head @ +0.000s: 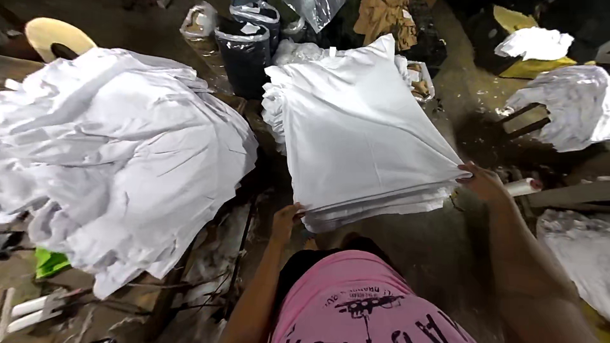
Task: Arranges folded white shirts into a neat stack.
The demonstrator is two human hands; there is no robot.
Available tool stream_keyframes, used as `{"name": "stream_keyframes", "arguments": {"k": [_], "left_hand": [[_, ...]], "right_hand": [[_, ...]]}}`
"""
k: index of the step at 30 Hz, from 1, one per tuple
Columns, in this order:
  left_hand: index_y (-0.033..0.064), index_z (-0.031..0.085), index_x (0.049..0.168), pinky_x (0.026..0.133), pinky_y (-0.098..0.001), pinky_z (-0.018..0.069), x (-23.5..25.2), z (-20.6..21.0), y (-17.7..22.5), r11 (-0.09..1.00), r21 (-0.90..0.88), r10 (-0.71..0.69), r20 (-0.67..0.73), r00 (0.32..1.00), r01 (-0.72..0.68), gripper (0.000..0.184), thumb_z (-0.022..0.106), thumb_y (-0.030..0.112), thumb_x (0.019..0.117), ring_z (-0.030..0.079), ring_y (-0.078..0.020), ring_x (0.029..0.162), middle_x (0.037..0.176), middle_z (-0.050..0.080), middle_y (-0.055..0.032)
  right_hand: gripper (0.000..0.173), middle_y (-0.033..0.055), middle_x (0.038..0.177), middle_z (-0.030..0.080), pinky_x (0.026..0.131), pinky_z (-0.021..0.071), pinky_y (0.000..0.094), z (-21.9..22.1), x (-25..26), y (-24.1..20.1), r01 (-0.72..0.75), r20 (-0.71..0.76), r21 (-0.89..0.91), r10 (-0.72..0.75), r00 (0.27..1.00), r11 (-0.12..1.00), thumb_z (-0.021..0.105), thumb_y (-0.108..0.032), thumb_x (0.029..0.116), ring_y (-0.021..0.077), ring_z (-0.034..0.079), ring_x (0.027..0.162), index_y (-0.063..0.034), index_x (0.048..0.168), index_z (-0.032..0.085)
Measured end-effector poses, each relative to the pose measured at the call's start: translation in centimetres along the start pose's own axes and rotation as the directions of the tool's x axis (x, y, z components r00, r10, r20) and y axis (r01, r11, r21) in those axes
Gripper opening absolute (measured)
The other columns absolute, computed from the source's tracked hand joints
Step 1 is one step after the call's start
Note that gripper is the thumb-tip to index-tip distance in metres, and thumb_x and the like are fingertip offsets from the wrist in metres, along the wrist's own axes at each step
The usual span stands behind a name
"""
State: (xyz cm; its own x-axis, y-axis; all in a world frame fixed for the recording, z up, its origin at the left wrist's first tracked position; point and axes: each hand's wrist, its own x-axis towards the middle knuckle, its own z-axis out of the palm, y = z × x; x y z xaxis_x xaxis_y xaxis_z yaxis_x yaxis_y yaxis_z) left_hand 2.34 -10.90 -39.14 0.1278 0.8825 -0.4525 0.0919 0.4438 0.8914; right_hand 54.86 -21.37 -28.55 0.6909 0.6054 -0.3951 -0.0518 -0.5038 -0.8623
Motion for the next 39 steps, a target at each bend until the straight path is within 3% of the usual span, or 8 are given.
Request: {"name": "stream_keyframes", "arguments": {"k": [4,11,18,24,29,32,35,39], "left_hand": [[-0.0076,0.051,0.131,0.073,-0.0279,0.0573,0.5,0.6,1.3,0.983,0.077,-0.168,0.048,0.985,0.164,0.036,0.062,0.009,0.1015,0.064,-0.012,0.08,0.107,0.061,-0.0143],[-0.0065,0.06,0.119,0.078,-0.0314,0.0563,1.4,0.9,0.5,0.959,0.217,-0.186,-0.001,0.983,0.181,0.027,0.056,0.016,0.106,0.065,-0.0145,0.085,0.104,0.065,-0.0161],[-0.0054,0.062,0.11,0.068,-0.0291,0.0526,1.0,-0.1,2.3,0.914,0.366,-0.173,-0.047,0.984,0.178,0.025,0.065,0.017,0.1013,0.059,-0.0122,0.073,0.091,0.063,-0.0114],[-0.0047,0.067,0.104,0.071,-0.0371,0.0523,0.7,-0.8,4.1,0.787,0.601,-0.148,-0.035,0.988,0.139,0.028,0.068,0.023,0.1001,0.06,-0.0167,0.072,0.089,0.065,-0.0136],[-0.0064,0.067,0.109,0.077,-0.0401,0.0546,-0.5,0.0,8.4,0.833,0.554,-0.031,0.026,0.999,0.011,0.025,0.067,0.017,0.0995,0.064,-0.0185,0.078,0.093,0.068,-0.0148],[0.0014,0.062,0.108,0.072,-0.0244,0.0587,-1.2,1.3,12.1,0.969,0.159,0.203,-0.092,0.975,-0.187,0.01,0.061,0.004,0.0978,0.066,-0.0045,0.075,0.088,0.067,0.0014],[-0.0051,0.052,0.134,0.081,-0.0348,0.0569,2.2,1.0,7.8,0.978,0.21,0.026,-0.034,0.999,-0.018,0.041,0.066,0.006,0.0975,0.065,-0.0174,0.09,0.11,0.065,-0.0159],[-0.0071,0.063,0.122,0.09,-0.0394,0.0544,3.2,1.7,2.4,0.902,0.364,-0.236,-0.036,0.971,0.233,0.032,0.062,0.019,0.1029,0.065,-0.0223,0.098,0.114,0.066,-0.021]], "right_hand": [[0.04,0.0227,0.12,0.061,0.082,0.0538,0.0356,-0.1,-0.6,-1.9,-0.045,0.041,-0.278,0.059,0.997,0.959,0.05,-0.007,0.1067,0.0193,0.062,0.088,0.0025,0.145,0.043],[0.031,0.0301,0.122,0.06,0.091,0.0516,0.047,-1.5,3.3,0.2,-0.036,0.102,-0.449,0.092,0.991,0.893,0.057,-0.008,0.1045,0.0326,0.062,0.1,0.0122,0.128,0.055],[0.026,0.0135,0.096,0.061,0.073,0.0501,0.0337,-2.3,4.1,-1.0,-0.017,0.233,-0.457,0.138,0.963,0.889,0.06,-0.018,0.1038,0.0151,0.055,0.077,0.0048,0.116,0.06],[0.023,0.0115,0.106,0.064,0.083,0.056,0.038,-2.6,2.0,-4.1,0.251,0.18,-0.306,-0.203,0.962,0.918,0.06,-0.013,0.1028,0.0158,0.063,0.088,-0.0034,0.124,0.057],[0.034,0.031,0.119,0.062,0.091,0.0513,0.0528,-2.3,5.7,0.4,0.14,0.316,-0.592,0.069,0.946,0.794,0.061,-0.008,0.102,0.037,0.063,0.101,0.0102,0.131,0.056],[0.036,0.0293,0.127,0.059,0.094,0.0501,0.0471,-1.9,5.2,0.9,0.062,0.286,-0.59,0.136,0.949,0.805,0.059,-0.013,0.1043,0.031,0.061,0.105,0.0099,0.132,0.055],[0.035,0.0236,0.129,0.058,0.092,0.0535,0.0393,-1.7,4.5,0.5,-0.014,0.251,-0.517,0.168,0.953,0.856,0.056,-0.011,0.1048,0.0232,0.062,0.106,0.0063,0.135,0.053],[0.033,0.0188,0.124,0.058,0.088,0.05,0.0349,-2.1,4.1,-0.8,-0.05,0.282,-0.503,0.219,0.934,0.863,0.056,-0.012,0.105,0.0171,0.058,0.1,0.0048,0.134,0.053]]}}
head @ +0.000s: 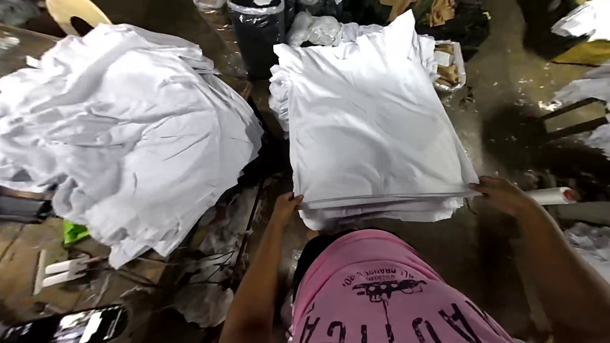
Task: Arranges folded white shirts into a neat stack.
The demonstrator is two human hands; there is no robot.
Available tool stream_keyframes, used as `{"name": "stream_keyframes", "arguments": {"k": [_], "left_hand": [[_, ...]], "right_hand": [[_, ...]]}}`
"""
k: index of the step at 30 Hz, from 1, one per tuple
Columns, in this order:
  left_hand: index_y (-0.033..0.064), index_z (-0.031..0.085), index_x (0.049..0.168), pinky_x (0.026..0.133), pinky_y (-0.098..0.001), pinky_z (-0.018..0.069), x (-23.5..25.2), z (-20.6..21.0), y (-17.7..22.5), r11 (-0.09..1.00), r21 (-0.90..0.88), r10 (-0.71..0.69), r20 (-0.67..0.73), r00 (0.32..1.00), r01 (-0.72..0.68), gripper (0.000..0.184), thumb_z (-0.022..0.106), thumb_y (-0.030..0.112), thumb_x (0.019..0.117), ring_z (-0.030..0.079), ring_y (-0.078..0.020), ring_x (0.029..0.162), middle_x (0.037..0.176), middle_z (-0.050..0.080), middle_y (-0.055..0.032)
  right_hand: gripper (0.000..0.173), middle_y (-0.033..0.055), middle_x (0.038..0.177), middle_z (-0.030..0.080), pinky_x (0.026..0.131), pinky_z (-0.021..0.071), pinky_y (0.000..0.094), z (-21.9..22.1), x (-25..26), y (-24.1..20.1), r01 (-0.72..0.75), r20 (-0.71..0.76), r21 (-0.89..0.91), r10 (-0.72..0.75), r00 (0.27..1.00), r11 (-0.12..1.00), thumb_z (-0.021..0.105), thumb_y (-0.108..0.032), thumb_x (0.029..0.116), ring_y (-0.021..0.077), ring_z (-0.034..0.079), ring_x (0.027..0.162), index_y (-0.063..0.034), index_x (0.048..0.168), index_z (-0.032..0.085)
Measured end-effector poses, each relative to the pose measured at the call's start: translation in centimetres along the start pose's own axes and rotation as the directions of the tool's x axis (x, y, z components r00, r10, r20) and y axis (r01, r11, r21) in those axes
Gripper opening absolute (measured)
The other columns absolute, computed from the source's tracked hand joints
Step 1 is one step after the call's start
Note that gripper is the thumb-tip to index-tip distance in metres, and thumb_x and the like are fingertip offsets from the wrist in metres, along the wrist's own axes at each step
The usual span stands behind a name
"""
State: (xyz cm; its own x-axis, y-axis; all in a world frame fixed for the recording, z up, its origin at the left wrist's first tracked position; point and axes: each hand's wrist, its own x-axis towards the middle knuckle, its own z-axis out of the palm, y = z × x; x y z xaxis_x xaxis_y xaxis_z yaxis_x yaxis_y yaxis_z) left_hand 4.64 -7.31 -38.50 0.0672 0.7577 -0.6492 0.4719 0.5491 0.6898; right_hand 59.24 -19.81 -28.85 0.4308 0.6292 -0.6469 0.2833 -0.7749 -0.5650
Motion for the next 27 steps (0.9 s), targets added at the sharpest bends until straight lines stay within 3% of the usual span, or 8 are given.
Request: {"name": "stream_keyframes", "arguments": {"k": [6,9,12,16,20,23,25,27], "left_hand": [[-0.0033,0.061,0.125,0.082,-0.0416,0.054,-1.5,0.5,-0.5,0.996,-0.066,-0.06,-0.057,0.997,0.056,0.032,0.06,0.021,0.1046,0.064,-0.0224,0.094,0.113,0.065,-0.019],[-0.0035,0.062,0.118,0.075,-0.0327,0.0536,-2.8,-0.9,-0.3,0.998,-0.057,-0.019,-0.063,0.998,0.015,0.027,0.06,0.02,0.1042,0.061,-0.0142,0.082,0.102,0.064,-0.0128],[-0.0036,0.063,0.113,0.073,-0.0282,0.0549,-4.9,-2.7,0.4,0.994,-0.094,0.04,-0.107,0.993,-0.05,0.023,0.058,0.017,0.1048,0.062,-0.0096,0.078,0.097,0.065,-0.0087],[-0.0041,0.061,0.116,0.069,-0.0259,0.0532,-4.9,-3.5,0.8,0.997,-0.069,0.036,-0.11,0.993,-0.044,0.024,0.062,0.015,0.1024,0.06,-0.009,0.074,0.095,0.064,-0.0086],[-0.0053,0.062,0.119,0.073,-0.0281,0.0515,-5.3,-4.8,4.8,0.986,0.145,0.073,0.065,0.995,-0.082,0.025,0.061,0.014,0.1029,0.058,-0.0094,0.076,0.097,0.063,-0.0099],[-0.001,0.066,0.11,0.078,-0.0246,0.0555,-7.5,-8.1,8.4,0.93,-0.09,0.351,-0.084,0.933,-0.357,0.013,0.059,0.004,0.1007,0.063,-0.0039,0.079,0.091,0.068,-0.0008],[0.0078,0.067,0.106,0.073,-0.0208,0.0574,-7.5,-8.6,9.2,0.876,-0.267,0.368,-0.166,0.915,-0.401,0.015,0.054,0.002,0.1015,0.065,-0.0004,0.075,0.088,0.07,0.0069],[0.0021,0.064,0.109,0.071,-0.0241,0.0546,-5.3,-7.8,7.2,0.947,-0.181,0.248,-0.11,0.963,-0.264,0.01,0.057,0.006,0.1028,0.061,-0.0048,0.073,0.088,0.066,0.0]], "right_hand": [[0.029,0.0229,0.117,0.061,0.085,0.0535,0.0404,-2.4,-2.3,-3.8,0.038,-0.007,-0.084,-0.039,0.999,0.996,0.058,-0.008,0.1038,0.0236,0.061,0.095,0.0084,0.127,0.056],[0.025,0.0215,0.112,0.065,0.085,0.0569,0.0446,-4.2,-3.9,-5.0,0.233,-0.092,-0.041,-0.236,0.967,0.972,0.06,-0.009,0.1028,0.0253,0.066,0.091,0.0068,0.121,0.06],[0.019,0.0105,0.104,0.065,0.085,0.0566,0.036,-3.7,-4.2,-4.9,0.412,-0.261,0.028,-0.392,0.882,0.911,0.061,-0.013,0.1021,0.0127,0.064,0.088,-0.0007,0.117,0.061],[0.039,0.0264,0.123,0.062,0.092,0.0546,0.0482,-1.1,-0.7,-1.8,0.259,-0.095,0.009,-0.257,0.962,0.966,0.062,0.0,0.0983,0.0316,0.065,0.102,0.0065,0.136,0.051],[0.028,0.0197,0.109,0.06,0.082,0.0519,0.0369,-1.2,-0.3,-1.5,0.085,0.031,-0.132,-0.082,0.996,0.988,0.059,-0.009,0.1025,0.0185,0.058,0.087,0.0097,0.124,0.056],[0.027,0.0137,0.108,0.062,0.081,0.0526,0.0307,-2.5,-3.1,-4.0,0.161,-0.165,0.019,-0.156,0.974,0.987,0.054,-0.008,0.1051,0.0109,0.059,0.086,0.007,0.127,0.055],[0.022,0.0,0.097,0.059,0.073,0.0531,0.0205,-2.2,-3.2,-4.3,0.213,-0.256,0.099,-0.182,0.949,0.972,0.053,-0.01,0.1055,-0.0001,0.057,0.077,-0.0004,0.125,0.055],[0.026,0.0125,0.102,0.061,0.08,0.0523,0.0292,-1.1,-2.1,-3.5,0.185,-0.181,-0.036,-0.189,0.965,0.982,0.056,-0.01,0.1045,0.0093,0.058,0.082,0.0092,0.122,0.057]]}}
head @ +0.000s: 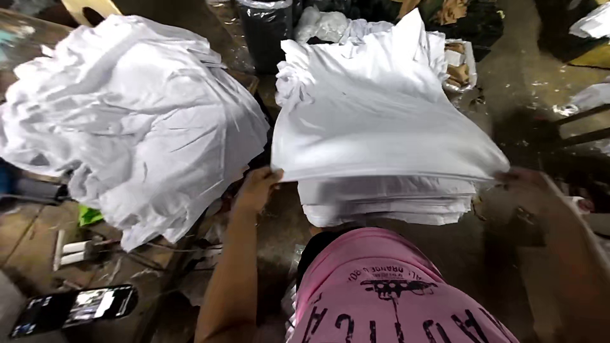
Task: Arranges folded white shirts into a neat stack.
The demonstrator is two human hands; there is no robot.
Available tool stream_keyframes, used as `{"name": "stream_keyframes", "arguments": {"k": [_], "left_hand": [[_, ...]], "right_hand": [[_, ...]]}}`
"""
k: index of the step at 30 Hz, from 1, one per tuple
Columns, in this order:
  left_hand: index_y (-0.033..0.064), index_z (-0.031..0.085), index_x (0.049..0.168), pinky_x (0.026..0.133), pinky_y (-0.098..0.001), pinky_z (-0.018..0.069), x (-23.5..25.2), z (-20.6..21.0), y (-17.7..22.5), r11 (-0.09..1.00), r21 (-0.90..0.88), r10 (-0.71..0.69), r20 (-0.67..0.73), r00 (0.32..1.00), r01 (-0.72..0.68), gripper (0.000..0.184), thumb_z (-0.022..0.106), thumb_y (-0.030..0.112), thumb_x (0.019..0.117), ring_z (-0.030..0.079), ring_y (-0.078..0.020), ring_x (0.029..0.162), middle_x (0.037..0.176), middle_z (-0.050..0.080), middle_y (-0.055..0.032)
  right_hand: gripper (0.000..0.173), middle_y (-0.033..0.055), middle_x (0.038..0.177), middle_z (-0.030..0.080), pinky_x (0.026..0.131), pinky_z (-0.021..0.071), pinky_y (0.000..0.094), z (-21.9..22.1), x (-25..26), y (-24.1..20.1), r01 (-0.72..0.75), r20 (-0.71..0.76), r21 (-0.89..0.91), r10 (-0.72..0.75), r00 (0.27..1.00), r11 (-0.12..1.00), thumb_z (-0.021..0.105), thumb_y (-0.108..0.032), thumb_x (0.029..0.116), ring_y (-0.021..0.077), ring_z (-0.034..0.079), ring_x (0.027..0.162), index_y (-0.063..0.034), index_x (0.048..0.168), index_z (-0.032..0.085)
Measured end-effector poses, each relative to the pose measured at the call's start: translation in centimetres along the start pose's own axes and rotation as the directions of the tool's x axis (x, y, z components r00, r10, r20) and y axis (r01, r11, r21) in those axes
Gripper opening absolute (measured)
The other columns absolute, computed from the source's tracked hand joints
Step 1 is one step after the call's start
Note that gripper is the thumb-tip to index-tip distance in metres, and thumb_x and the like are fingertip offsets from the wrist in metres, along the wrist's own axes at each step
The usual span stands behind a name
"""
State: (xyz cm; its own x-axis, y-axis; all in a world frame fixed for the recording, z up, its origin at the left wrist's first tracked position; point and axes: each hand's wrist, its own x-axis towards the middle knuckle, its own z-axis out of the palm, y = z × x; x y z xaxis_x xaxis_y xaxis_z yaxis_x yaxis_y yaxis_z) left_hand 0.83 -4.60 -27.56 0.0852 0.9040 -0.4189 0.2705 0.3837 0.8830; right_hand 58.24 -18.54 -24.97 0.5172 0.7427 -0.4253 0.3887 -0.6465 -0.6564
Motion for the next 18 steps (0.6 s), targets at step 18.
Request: {"name": "stream_keyframes", "arguments": {"k": [18], "left_hand": [[-0.0064,0.064,0.118,0.082,-0.0369,0.0569,1.4,1.5,-2.9,0.997,0.082,0.005,0.012,1.0,-0.006,0.03,0.059,0.02,0.105,0.066,-0.017,0.085,0.101,0.068,-0.0151]], "right_hand": [[0.035,0.0181,0.117,0.061,0.088,0.0547,0.0313,0.8,-0.7,-2.8,0.023,-0.053,0.074,-0.019,0.998,0.997,0.055,-0.015,0.1056,0.0123,0.063,0.095,0.009,0.131,0.053]]}}
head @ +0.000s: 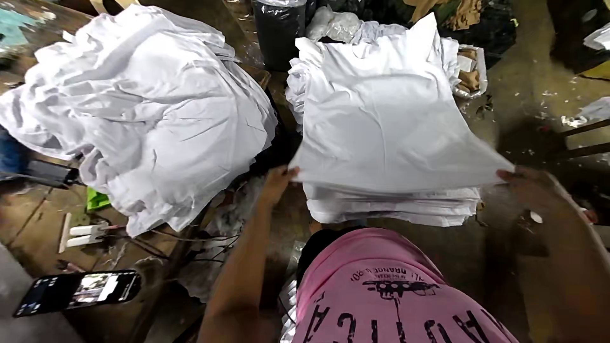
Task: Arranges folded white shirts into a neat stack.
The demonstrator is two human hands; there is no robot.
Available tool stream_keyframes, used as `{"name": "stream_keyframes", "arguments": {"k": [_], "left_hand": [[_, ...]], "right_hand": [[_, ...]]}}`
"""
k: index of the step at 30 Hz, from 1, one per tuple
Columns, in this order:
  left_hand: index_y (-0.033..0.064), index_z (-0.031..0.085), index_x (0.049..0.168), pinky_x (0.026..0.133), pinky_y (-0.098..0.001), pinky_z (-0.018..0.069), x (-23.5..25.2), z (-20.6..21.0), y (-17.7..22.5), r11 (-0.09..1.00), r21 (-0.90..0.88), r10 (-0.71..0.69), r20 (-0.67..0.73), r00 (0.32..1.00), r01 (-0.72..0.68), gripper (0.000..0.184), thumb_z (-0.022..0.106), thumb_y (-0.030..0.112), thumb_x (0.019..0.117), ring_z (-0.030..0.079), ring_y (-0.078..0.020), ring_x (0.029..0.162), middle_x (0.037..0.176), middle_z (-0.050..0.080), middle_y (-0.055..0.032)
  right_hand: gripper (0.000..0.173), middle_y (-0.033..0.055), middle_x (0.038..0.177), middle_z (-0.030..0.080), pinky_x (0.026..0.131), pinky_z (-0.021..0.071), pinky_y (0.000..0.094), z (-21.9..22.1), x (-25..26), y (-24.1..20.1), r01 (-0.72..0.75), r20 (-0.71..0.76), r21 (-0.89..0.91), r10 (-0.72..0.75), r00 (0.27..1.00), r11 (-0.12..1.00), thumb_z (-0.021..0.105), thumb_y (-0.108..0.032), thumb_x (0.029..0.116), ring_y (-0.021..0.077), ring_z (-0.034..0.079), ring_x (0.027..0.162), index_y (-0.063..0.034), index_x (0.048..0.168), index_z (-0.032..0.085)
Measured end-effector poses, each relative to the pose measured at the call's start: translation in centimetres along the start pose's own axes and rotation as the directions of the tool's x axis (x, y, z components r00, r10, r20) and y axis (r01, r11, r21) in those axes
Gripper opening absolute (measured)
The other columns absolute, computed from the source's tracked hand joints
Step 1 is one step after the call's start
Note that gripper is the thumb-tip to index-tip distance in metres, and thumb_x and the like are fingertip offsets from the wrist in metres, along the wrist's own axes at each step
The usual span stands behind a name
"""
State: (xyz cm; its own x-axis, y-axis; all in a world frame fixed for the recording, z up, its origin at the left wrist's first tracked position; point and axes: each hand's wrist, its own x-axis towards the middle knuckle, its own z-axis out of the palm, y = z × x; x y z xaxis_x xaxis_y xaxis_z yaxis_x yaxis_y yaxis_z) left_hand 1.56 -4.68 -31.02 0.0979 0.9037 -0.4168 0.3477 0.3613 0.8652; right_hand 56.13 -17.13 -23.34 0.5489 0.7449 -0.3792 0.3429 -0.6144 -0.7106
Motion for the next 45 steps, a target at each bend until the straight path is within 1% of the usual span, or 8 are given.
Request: {"name": "stream_keyframes", "arguments": {"k": [4,10,22,26,30,33,38,45], "left_hand": [[0.0119,0.065,0.108,0.076,-0.0244,0.0603,-1.3,-2.5,5.6,0.922,-0.205,0.294,-0.182,0.938,-0.329,0.008,0.059,0.015,0.1033,0.068,-0.0018,0.078,0.091,0.071,0.0087],[-0.0037,0.05,0.136,0.08,-0.0324,0.0532,1.3,3.7,-6.3,0.93,0.055,-0.366,0.108,0.924,0.362,0.041,0.06,0.02,0.1044,0.06,-0.0147,0.089,0.115,0.062,-0.0144],[0.0001,0.056,0.134,0.082,-0.0345,0.0519,1.2,4.3,-8.2,0.941,-0.055,-0.332,0.037,0.942,0.334,0.039,0.056,0.027,0.1061,0.061,-0.0166,0.095,0.119,0.063,-0.0151],[-0.0091,0.061,0.122,0.09,-0.0405,0.0547,0.4,1.4,0.0,0.987,0.16,-0.007,0.015,1.0,0.005,0.034,0.058,0.021,0.1053,0.066,-0.0204,0.095,0.108,0.067,-0.0201],[0.0084,0.061,0.111,0.077,-0.0222,0.0575,-1.1,-2.0,6.3,0.946,-0.11,0.286,-0.158,0.945,-0.304,0.011,0.054,0.014,0.1038,0.064,0.0017,0.079,0.09,0.065,0.0091],[0.0018,0.057,0.126,0.075,-0.0293,0.0571,0.4,-1.5,3.0,0.99,-0.097,0.088,-0.125,0.988,-0.1,0.025,0.059,0.012,0.1033,0.064,-0.0086,0.08,0.099,0.065,-0.0043],[-0.0037,0.046,0.142,0.088,-0.0366,0.0533,3.4,4.2,-7.1,0.935,-0.067,-0.342,0.09,0.936,0.348,0.043,0.056,0.017,0.1057,0.062,-0.0215,0.102,0.126,0.059,-0.0203],[-0.0024,0.05,0.14,0.09,-0.0333,0.055,3.6,4.4,-8.4,0.917,-0.209,-0.317,0.13,0.939,0.339,0.044,0.052,0.028,0.1081,0.064,-0.0185,0.105,0.127,0.062,-0.0177]], "right_hand": [[0.02,-0.002,0.101,0.062,0.08,0.0559,0.0234,-1.5,-1.1,-2.0,0.138,-0.156,0.176,-0.111,0.981,0.975,0.056,-0.014,0.105,-0.0005,0.062,0.085,-0.0023,0.121,0.058],[0.046,0.0308,0.124,0.06,0.087,0.0545,0.0465,1.3,1.8,3.7,-0.107,0.099,-0.129,0.12,0.988,0.986,0.063,-0.009,0.1016,0.0329,0.065,0.096,0.008,0.141,0.046],[0.041,0.0148,0.117,0.062,0.081,0.0533,0.0355,1.7,2.2,5.2,-0.268,0.213,0.127,0.238,0.948,0.955,0.05,-0.032,0.1087,0.0179,0.062,0.095,-0.0033,0.139,0.05],[0.04,0.0196,0.124,0.062,0.088,0.0539,0.0411,1.3,1.5,2.7,-0.156,0.133,0.118,0.14,0.981,0.981,0.057,-0.024,0.1056,0.0226,0.063,0.101,0.0044,0.134,0.053],[0.034,0.0102,0.117,0.064,0.087,0.058,0.034,-1.1,-1.0,-0.6,0.051,-0.028,0.213,-0.046,0.999,0.976,0.056,-0.019,0.1053,0.0122,0.066,0.095,-0.0002,0.134,0.054],[0.032,0.0126,0.107,0.064,0.075,0.056,0.0336,0.2,-0.4,0.9,0.019,-0.009,0.114,-0.018,1.0,0.993,0.06,-0.017,0.1037,0.0127,0.062,0.08,0.0019,0.13,0.056],[0.052,0.0293,0.13,0.056,0.084,0.0539,0.0451,3.9,1.1,5.5,-0.141,0.096,-0.086,0.149,0.984,0.986,0.061,-0.019,0.1034,0.0296,0.063,0.096,0.0059,0.145,0.042],[0.045,0.027,0.137,0.057,0.099,0.0491,0.0501,3.9,2.1,5.7,-0.19,0.119,-0.069,0.197,0.973,0.979,0.06,-0.022,0.1042,0.0334,0.06,0.118,0.0053,0.14,0.052]]}}
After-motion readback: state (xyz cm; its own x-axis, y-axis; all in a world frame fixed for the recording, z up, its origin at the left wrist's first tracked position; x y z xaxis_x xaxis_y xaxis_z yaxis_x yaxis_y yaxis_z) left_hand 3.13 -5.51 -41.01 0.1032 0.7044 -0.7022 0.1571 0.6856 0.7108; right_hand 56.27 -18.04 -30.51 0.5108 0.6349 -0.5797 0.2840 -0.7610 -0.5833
